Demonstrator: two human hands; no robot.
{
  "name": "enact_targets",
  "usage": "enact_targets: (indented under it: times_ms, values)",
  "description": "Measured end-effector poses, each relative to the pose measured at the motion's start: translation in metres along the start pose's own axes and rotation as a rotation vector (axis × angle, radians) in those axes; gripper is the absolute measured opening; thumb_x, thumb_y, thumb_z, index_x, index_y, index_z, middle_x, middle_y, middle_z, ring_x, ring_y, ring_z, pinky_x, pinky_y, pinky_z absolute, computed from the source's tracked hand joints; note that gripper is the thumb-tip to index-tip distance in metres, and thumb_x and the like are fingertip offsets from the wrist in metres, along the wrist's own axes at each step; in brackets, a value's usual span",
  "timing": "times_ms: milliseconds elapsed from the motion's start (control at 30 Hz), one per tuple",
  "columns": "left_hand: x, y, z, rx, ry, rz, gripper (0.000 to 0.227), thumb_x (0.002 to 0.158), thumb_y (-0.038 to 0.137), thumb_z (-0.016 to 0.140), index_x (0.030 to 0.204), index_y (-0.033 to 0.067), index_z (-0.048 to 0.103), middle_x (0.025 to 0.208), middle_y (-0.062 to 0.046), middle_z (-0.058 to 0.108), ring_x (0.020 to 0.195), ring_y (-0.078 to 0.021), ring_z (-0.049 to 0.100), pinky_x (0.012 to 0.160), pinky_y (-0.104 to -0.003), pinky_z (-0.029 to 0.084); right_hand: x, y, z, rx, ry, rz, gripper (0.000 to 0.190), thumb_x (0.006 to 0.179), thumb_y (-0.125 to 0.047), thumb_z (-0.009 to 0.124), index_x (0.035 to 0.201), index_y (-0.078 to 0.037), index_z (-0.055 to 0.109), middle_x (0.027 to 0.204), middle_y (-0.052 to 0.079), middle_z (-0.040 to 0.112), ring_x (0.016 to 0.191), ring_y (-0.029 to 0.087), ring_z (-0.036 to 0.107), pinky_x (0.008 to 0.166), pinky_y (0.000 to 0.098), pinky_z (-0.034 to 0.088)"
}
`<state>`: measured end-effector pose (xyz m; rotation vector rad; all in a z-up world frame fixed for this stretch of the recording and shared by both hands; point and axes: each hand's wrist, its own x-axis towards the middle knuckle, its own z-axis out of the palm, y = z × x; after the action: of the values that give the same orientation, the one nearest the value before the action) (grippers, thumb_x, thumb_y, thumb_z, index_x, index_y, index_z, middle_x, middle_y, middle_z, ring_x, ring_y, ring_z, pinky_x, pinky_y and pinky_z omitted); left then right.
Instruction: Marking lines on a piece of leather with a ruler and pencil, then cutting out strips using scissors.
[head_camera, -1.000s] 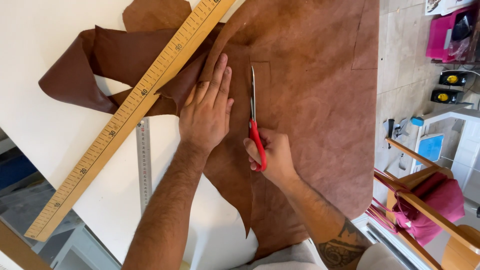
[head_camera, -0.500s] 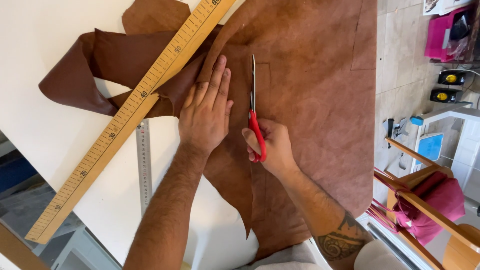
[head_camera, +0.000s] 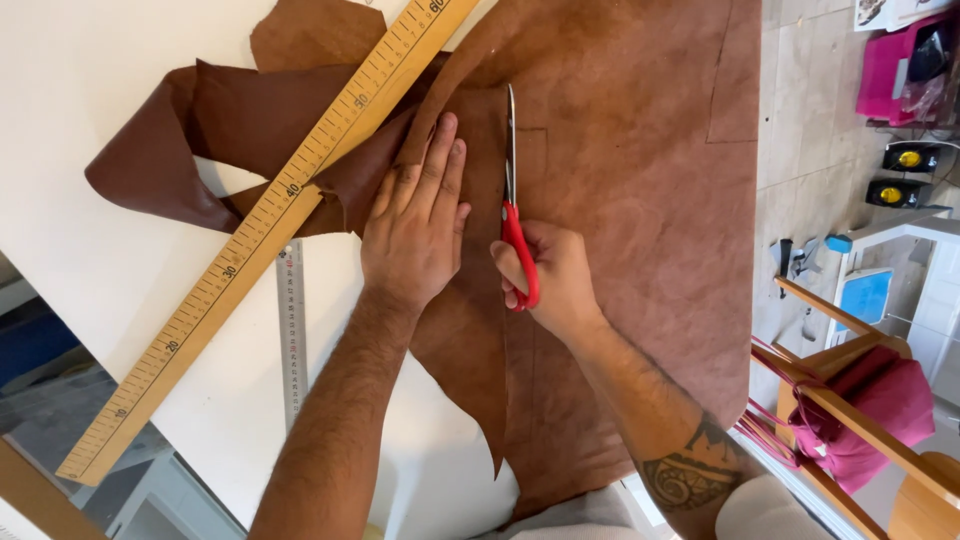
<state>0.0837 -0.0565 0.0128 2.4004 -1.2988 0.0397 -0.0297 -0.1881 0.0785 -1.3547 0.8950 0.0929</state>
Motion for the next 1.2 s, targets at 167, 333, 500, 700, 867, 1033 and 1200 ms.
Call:
enact_targets:
  times_ms: [167,333,500,700,867,1033,1200]
  values:
    - [0.0,0.0,0.001,0.016,0.005,-0.002,0.053,0.114,0.029,0.033,0.159,0.0016,0.037,0.169,-0.012,0.03,0.153,-0.0268,0.037,0.117,-0.042,0.036,0.003,-0.002,0.001,0.01,-0.011,-0.002,0.015,0.088,-0.002,0.07,0.077,0.007,0.065,0.051,0.017,0.059,0.039,0.019,0.061,0.035,0.0279,0.054]
    - [-0.001,-0.001,0.003,0.001,0.003,0.003,0.053,0.114,0.028,0.034,0.16,0.0011,0.036,0.17,-0.012,0.028,0.154,-0.028,0.036,0.118,-0.043,0.036,0.016,-0.012,-0.002,0.066,-0.042,0.004,0.019,0.089,-0.008,0.072,0.079,0.007,0.065,0.053,0.017,0.061,0.042,0.02,0.064,0.037,0.0288,0.056]
    - [0.001,0.001,0.004,0.024,0.019,0.005,0.053,0.114,0.029,0.032,0.159,0.0014,0.037,0.17,-0.012,0.029,0.153,-0.0274,0.036,0.118,-0.042,0.036,0.016,-0.005,-0.001,-0.019,0.014,-0.026,0.016,0.09,-0.004,0.069,0.078,0.007,0.064,0.05,0.015,0.059,0.037,0.018,0.06,0.034,0.0265,0.053]
    - [0.0,-0.003,0.011,0.008,0.027,0.002,0.052,0.114,0.028,0.033,0.158,0.0011,0.039,0.169,-0.012,0.03,0.15,-0.0281,0.042,0.116,-0.042,0.039,-0.005,-0.008,-0.013,0.059,-0.087,0.035,0.018,0.088,-0.007,0.072,0.092,0.009,0.065,0.058,0.017,0.062,0.046,0.02,0.064,0.042,0.0303,0.058]
    - [0.006,0.007,-0.014,0.086,-0.158,-0.055,0.057,0.112,0.033,0.055,0.159,0.0033,0.045,0.17,-0.004,0.027,0.139,-0.0202,0.058,0.112,-0.035,0.051,-0.113,0.033,-0.066,-0.123,-0.134,0.267,0.008,0.088,-0.004,0.064,0.095,0.001,0.065,0.064,0.005,0.057,0.05,0.013,0.055,0.046,0.0274,0.046]
    - [0.0,0.005,-0.007,0.069,-0.144,-0.054,0.077,0.112,0.059,0.06,0.164,0.0066,0.038,0.173,-0.005,0.019,0.123,-0.029,0.064,0.104,-0.043,0.055,-0.201,0.149,-0.122,-1.075,0.369,-0.542,0.056,0.091,-0.03,0.076,0.132,0.005,0.059,0.12,0.013,0.066,0.086,0.032,0.056,0.082,0.044,0.046]
    - [0.002,0.008,-0.01,0.11,-0.164,-0.024,0.106,0.097,0.077,0.081,0.161,0.0019,0.043,0.172,-0.007,0.016,0.13,-0.0261,0.061,0.107,-0.042,0.052,-0.228,0.214,-0.117,-1.122,0.458,-0.561,0.081,0.054,-0.006,0.058,0.135,-0.002,0.054,0.119,0.023,0.057,0.116,0.043,0.052,0.099,0.0578,0.036]
